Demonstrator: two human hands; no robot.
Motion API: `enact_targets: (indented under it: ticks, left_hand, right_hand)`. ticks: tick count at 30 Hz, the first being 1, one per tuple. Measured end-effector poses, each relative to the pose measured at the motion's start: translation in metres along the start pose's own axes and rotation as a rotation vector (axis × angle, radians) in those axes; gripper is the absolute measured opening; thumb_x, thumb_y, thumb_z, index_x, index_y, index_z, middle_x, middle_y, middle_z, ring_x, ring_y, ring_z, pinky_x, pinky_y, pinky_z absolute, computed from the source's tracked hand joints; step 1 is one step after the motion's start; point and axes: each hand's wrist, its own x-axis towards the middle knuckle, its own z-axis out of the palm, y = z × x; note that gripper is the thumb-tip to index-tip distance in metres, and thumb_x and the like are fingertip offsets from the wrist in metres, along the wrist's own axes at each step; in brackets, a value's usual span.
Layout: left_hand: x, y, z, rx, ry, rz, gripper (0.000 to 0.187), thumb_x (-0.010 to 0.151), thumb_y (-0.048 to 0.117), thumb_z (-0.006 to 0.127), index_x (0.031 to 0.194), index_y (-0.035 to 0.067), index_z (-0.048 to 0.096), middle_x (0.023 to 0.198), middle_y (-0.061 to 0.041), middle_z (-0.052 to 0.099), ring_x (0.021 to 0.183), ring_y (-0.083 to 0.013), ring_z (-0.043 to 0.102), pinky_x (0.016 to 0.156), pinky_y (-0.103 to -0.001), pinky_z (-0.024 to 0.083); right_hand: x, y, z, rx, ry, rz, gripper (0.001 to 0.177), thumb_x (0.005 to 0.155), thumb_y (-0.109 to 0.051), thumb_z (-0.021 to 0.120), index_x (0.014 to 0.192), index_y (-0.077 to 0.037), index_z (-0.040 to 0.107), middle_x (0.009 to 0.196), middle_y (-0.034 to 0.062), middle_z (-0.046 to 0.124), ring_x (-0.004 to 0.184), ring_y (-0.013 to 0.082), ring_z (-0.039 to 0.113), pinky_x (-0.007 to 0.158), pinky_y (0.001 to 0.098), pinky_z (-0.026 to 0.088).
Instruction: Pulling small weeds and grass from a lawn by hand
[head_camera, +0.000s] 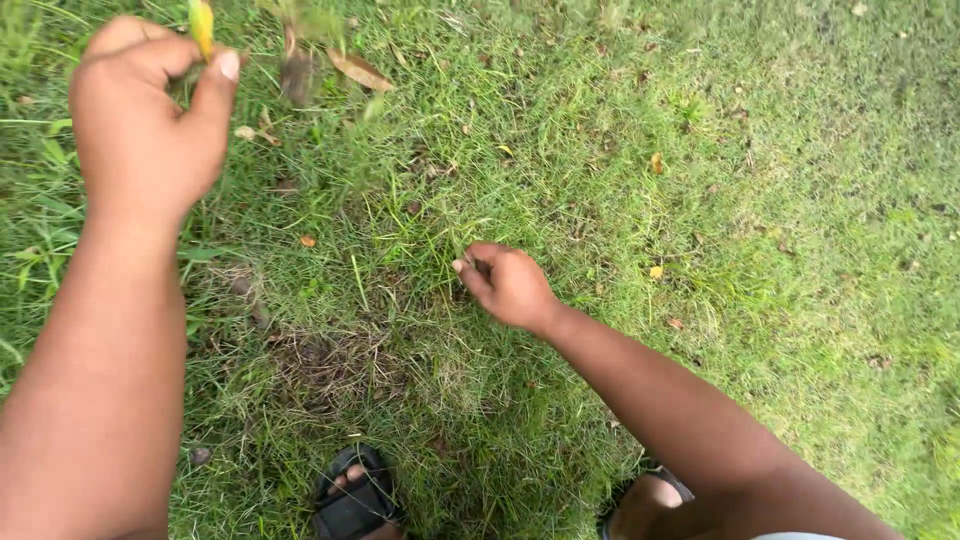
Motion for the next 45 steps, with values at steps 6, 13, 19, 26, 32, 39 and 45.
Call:
enact_targets:
  ticks: [6,13,19,26,32,39,45]
  left_hand:
    - [0.014,0.061,-0.014,-0.301,0.156,0.003,0.003,0.123,0.000,0.081,0.121,-0.002,0.081,0.106,-0.013,0.069,0.096,-0.0220,0.053,0.082,-0.038,0.042]
    - [0.011,0.133,0.005,-0.388,-0.075,-0.217,0.011,0.104,0.016,0.073,0.113,0.011,0.075,0.102,-0.007,0.066,0.095,-0.0216,0.061,0.084,-0.041,0.050]
    - [0.002,0.160,0.027,-0.477,-0.217,-0.217,0.012,0.097,0.021,0.073,0.104,0.011,0.077,0.094,-0.001,0.061,0.080,-0.0154,0.057,0.067,-0.031,0.047]
    - [-0.015,0.116,0.030,-0.422,-0.095,-0.204,0.029,0.107,0.030,0.054,0.124,0.010,0.068,0.116,-0.010,0.060,0.101,-0.0248,0.058,0.093,-0.044,0.049]
    - [-0.092,0.066,0.085,-0.083,-0.493,-0.445,0.015,0.100,0.012,0.059,0.099,0.016,0.073,0.121,-0.016,0.069,0.065,-0.0170,0.064,0.056,-0.037,0.061]
    - [-0.123,0.084,0.143,0.067,-0.834,-0.406,0.072,0.098,0.022,0.057,0.161,0.017,0.024,0.160,-0.010,0.035,0.142,-0.0341,0.032,0.123,-0.052,0.024]
    - [-0.106,0.100,0.130,-0.269,-0.675,-0.556,0.019,0.107,0.007,0.048,0.110,-0.001,0.065,0.080,-0.015,0.065,0.071,-0.0283,0.065,0.070,-0.041,0.054]
  right_hand:
    - [0.025,-0.043,-0.049,0.092,0.485,-0.476,0.016,0.101,-0.014,0.062,0.086,-0.009,0.065,0.083,0.0001,0.056,0.078,0.0140,0.054,0.066,0.0250,0.053]
    - [0.013,-0.106,-0.117,-0.170,0.677,-0.749,0.016,0.103,-0.015,0.071,0.097,0.000,0.072,0.137,0.0179,0.052,0.088,0.0215,0.057,0.071,0.0354,0.051]
    - [0.009,-0.110,-0.111,-0.280,0.529,-0.476,0.012,0.094,-0.017,0.081,0.102,-0.008,0.079,0.141,0.0170,0.056,0.105,0.0254,0.056,0.096,0.0490,0.047]
    - [0.013,-0.088,-0.115,-0.240,0.539,-0.449,0.008,0.097,-0.007,0.078,0.090,-0.004,0.076,0.095,0.0069,0.069,0.088,0.0201,0.065,0.077,0.0314,0.061]
    - [0.020,-0.067,-0.127,0.051,0.554,-0.312,0.016,0.089,0.003,0.082,0.094,-0.011,0.074,0.095,0.0035,0.066,0.085,0.0136,0.058,0.072,0.0237,0.056]
    - [0.023,-0.060,-0.114,0.022,0.504,-0.324,0.016,0.088,0.002,0.082,0.093,-0.011,0.074,0.095,0.0027,0.065,0.082,0.0130,0.060,0.071,0.0251,0.059]
    - [0.014,-0.058,-0.116,0.054,0.496,-0.411,0.012,0.084,0.007,0.076,0.092,-0.002,0.076,0.089,0.0157,0.067,0.084,0.0308,0.064,0.080,0.0404,0.052]
